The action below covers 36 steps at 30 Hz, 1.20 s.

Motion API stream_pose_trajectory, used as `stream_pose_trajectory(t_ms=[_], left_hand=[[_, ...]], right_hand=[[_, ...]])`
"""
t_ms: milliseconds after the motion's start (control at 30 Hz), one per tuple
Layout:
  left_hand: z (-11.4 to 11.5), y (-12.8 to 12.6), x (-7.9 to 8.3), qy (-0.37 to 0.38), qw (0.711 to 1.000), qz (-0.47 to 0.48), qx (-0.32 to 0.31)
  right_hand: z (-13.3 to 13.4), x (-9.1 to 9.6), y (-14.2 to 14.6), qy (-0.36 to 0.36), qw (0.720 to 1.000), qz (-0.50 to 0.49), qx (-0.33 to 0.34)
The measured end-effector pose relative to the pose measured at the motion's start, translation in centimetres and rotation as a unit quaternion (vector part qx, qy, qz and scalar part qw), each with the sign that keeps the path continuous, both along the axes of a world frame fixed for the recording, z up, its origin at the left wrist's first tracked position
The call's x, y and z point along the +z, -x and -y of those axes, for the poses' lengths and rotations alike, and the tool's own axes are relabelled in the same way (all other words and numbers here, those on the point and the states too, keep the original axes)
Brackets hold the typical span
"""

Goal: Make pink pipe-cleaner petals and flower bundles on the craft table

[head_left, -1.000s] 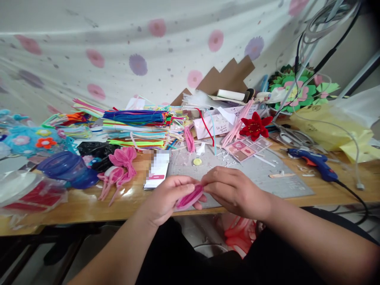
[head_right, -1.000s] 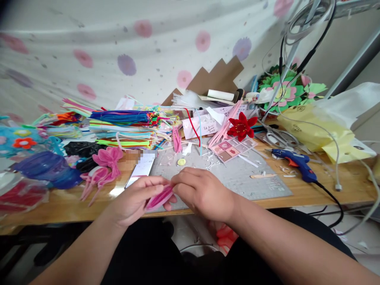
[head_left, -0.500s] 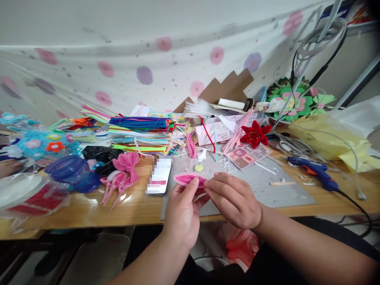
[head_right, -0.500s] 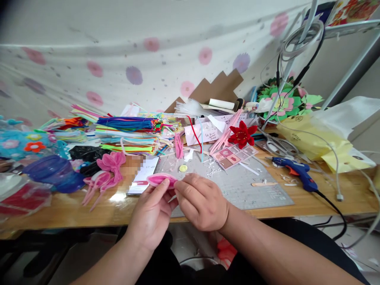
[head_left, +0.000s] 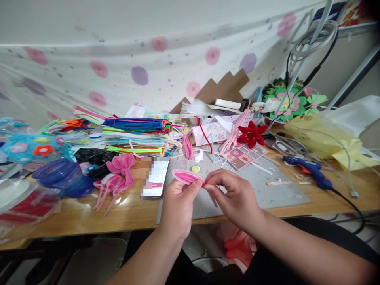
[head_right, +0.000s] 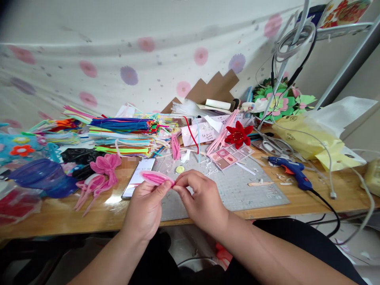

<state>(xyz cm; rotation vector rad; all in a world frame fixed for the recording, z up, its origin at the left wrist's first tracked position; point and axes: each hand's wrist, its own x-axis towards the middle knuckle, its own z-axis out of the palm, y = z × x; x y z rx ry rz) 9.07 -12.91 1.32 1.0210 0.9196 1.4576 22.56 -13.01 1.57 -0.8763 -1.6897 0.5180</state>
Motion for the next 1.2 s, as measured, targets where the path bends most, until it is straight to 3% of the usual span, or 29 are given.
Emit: stream_pose_trajectory(t_ms=[67, 167, 267, 333, 367, 433, 500, 533, 600, 700, 933, 1200], left_hand=[[0.1, 0.4, 0.2, -0.01, 1.0, -0.015, -0.023], [0.3, 0.8, 0.7, -0.023, 0.996, -0.014, -0.084], [0.5, 0.9, 1.2, -0.013, 0.992, 0.015, -0.124], [0.5, 0.7, 1.2, 0.002, 0.992, 0.032, -0.118], [0.4, 0.7, 1.1, 0.009, 0.994, 0.039, -0.104], [0.3, 0.5, 0.9, 0.024, 0.996, 0.055, -0.063], [0.2, 0.3, 0.6, 0.038, 0.996, 0.075, -0.012], [0.1, 0.1, 0.5, 0.043, 0.995, 0.086, 0.009], [0.1, -0.3, 0.4, 0.059, 0.991, 0.11, 0.038], [0.2, -1.1, 0.5, 0.105, 0.98, 0.161, 0.06], [0.5, -1.8, 1.0, 0.118, 0.971, 0.189, 0.085], [0.4, -1.7, -0.4, 0.015, 0.988, 0.114, 0.106]], right_hand=[[0.2, 0.2, 0.1, 0.135, 0.983, -0.109, 0.054], [0.5, 0.4, 0.4, 0.298, 0.903, -0.273, 0.148], [0.6, 0.3, 0.6, 0.375, 0.831, -0.361, 0.197], [0.5, 0.1, 0.6, 0.394, 0.816, -0.369, 0.205], [0.4, 0.0, 0.6, 0.384, 0.827, -0.36, 0.197], [0.1, -0.3, 0.2, 0.297, 0.894, -0.309, 0.132], [0.1, -0.4, -0.3, 0.116, 0.975, -0.188, 0.016], [0.2, -0.4, -0.5, 0.012, 0.993, -0.107, -0.04], [0.4, -0.4, -0.7, -0.153, 0.981, 0.055, -0.108], [0.5, -0.6, -0.5, -0.241, 0.943, 0.188, -0.133], [0.0, -0.8, -0.4, -0.266, 0.919, 0.241, -0.16], [0.3, -0.5, 0.5, -0.232, 0.927, 0.251, -0.152]])
